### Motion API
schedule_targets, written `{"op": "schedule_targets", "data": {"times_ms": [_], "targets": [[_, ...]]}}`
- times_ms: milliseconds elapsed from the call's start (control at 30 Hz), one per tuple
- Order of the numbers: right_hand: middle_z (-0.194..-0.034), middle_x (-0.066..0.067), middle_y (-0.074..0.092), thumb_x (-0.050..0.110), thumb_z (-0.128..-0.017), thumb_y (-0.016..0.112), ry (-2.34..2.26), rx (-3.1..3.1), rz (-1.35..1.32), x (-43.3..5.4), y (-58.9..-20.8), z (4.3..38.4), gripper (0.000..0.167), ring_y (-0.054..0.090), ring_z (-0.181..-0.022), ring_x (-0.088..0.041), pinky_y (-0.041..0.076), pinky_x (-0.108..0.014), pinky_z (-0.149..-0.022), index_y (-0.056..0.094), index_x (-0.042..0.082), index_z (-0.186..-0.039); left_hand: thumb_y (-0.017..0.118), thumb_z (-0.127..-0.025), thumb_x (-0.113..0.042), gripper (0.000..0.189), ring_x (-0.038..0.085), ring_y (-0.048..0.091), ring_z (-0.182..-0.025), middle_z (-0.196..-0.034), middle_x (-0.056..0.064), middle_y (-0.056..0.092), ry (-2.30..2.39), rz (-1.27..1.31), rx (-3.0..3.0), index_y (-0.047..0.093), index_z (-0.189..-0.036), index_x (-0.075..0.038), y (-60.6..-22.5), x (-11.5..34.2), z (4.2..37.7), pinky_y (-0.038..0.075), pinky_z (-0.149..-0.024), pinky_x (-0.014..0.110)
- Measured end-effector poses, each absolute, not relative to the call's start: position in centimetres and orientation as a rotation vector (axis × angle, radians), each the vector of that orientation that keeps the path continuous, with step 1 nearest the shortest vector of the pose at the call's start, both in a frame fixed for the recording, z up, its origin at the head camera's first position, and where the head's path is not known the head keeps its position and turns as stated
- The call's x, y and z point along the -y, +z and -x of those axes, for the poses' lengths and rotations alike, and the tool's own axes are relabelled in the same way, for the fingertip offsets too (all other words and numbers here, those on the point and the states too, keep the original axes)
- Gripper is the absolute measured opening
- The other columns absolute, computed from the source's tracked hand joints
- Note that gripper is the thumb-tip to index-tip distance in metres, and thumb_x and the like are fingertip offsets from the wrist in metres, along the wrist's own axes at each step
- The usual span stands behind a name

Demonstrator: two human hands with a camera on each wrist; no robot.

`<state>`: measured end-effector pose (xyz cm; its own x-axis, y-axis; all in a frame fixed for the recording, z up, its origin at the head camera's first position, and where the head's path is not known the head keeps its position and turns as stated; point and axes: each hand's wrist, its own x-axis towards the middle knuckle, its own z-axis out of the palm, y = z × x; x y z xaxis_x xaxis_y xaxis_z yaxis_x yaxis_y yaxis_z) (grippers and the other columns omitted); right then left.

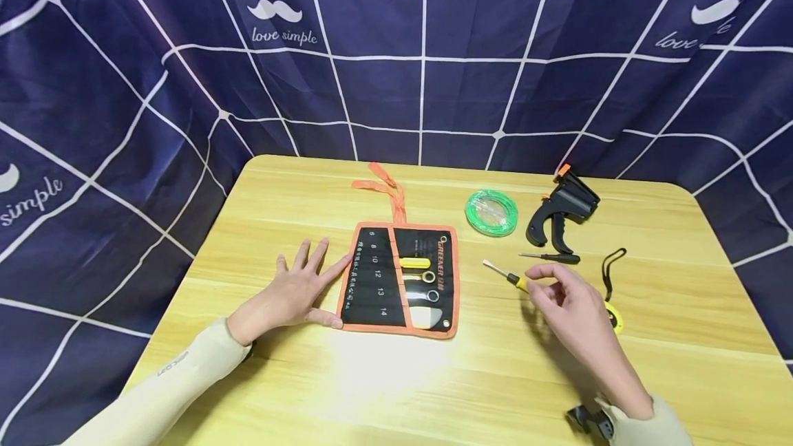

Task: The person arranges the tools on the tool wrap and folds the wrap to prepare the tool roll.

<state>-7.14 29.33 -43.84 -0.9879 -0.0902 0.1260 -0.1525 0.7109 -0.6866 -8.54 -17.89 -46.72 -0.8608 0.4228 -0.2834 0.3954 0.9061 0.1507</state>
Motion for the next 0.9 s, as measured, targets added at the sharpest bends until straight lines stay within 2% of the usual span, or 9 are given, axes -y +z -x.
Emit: {"op": "schedule_targets", "data": {"times_ms": [200, 367, 500, 767, 900], "targets": [[-0.085, -0.005, 0.071, 0.023, -0.106, 0.075, 1.021, 2.911, -0.111, -29.7, -44.1, 7.0, 0.025, 0.056, -0.062, -0.011, 0.042, -0.03, -0.055, 0.075, 0.009, -0.126, 0.074, -0.079, -0.084, 0.126, 0.066, 0.01, -0.157, -0.177, 0.032, 0.007, 0.126, -0.587, -2.738, 0.02, -0.177, -0.028, -46.6, 17.8, 8.7, 0.024, -0.103, 0.093], [-0.076, -0.003, 0.063, 0.021, -0.106, 0.075, 0.956, 2.952, -0.1, -30.1, -44.6, 6.8, 0.026, 0.052, -0.057, -0.012, 0.04, -0.032, -0.052, 0.074, 0.006, -0.127, 0.075, -0.08, -0.082, 0.125, 0.065, 0.008, -0.157, -0.177, 0.032, 0.004, 0.139, -0.575, -2.722, 0.02, -0.177, -0.028, -46.6, 17.7, 8.8, 0.022, -0.104, 0.093], [-0.075, -0.003, 0.063, 0.02, -0.105, 0.074, 0.934, 2.974, -0.105, -30.3, -44.7, 6.9, 0.028, 0.053, -0.055, -0.013, 0.04, -0.032, -0.051, 0.074, 0.004, -0.128, 0.076, -0.08, -0.081, 0.125, 0.065, 0.008, -0.157, -0.178, 0.031, 0.004, 0.136, -0.562, -2.719, 0.02, -0.177, -0.027, -46.5, 17.8, 8.7, 0.022, -0.104, 0.093], [-0.094, -0.006, 0.067, 0.018, -0.103, 0.076, 0.908, 3.077, -0.149, -30.7, -45.1, 7.4, 0.034, 0.062, -0.063, -0.013, 0.044, -0.031, -0.057, 0.07, -0.001, -0.13, 0.076, -0.08, -0.082, 0.124, 0.065, 0.009, -0.157, -0.177, 0.032, 0.006, 0.143, -0.576, -2.734, 0.021, -0.177, -0.028, -46.6, 17.8, 8.7, 0.024, -0.103, 0.093], [-0.091, -0.003, 0.068, 0.016, -0.102, 0.076, 0.85, 3.118, -0.175, -31.0, -45.3, 7.8, 0.032, 0.06, -0.067, -0.014, 0.044, -0.033, -0.061, 0.071, -0.001, -0.129, 0.076, -0.08, -0.082, 0.124, 0.065, 0.009, -0.157, -0.177, 0.032, 0.006, 0.16, -0.577, -2.734, 0.021, -0.177, -0.028, -46.7, 17.9, 8.6, 0.023, -0.103, 0.093]]}}
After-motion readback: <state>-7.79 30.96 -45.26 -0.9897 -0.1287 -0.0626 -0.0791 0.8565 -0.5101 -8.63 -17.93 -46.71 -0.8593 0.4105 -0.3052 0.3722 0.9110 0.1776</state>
